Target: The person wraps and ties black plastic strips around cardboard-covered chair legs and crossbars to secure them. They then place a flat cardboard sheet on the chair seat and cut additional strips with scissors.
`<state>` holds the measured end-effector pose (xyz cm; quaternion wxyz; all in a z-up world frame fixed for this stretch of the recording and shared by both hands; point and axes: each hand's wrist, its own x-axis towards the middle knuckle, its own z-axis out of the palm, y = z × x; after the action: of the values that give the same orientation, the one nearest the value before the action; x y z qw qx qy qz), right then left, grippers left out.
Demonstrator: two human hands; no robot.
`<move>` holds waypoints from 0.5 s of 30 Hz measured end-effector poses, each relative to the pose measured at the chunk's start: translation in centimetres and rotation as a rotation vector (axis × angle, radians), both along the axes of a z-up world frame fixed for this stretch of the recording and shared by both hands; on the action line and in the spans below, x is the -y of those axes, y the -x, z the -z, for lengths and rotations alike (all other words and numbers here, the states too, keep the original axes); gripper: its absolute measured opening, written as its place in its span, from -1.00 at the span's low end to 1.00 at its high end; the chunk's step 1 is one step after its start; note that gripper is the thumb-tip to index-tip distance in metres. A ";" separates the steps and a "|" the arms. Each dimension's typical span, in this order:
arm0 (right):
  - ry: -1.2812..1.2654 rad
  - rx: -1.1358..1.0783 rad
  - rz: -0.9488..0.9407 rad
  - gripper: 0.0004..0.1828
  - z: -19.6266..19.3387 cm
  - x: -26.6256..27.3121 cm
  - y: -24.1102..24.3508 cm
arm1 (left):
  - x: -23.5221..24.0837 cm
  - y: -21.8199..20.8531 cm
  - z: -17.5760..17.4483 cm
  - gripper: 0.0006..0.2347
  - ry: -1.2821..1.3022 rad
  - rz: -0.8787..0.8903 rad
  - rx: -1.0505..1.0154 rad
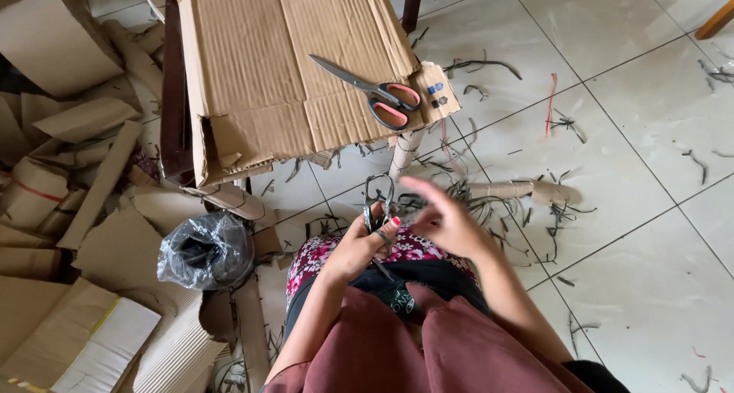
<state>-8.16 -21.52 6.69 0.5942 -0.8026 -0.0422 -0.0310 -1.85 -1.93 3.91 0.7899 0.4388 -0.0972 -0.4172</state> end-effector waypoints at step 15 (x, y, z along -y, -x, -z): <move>0.304 -0.587 0.548 -0.65 22.7 6.4 1.1 | -1.3 -0.6 0.0 -0.91 -0.058 -0.132 0.115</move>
<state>-9.25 -27.95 -16.00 0.4256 -0.8374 0.3395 0.0486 -1.26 -0.68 3.91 0.7958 0.4901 -0.1013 -0.3409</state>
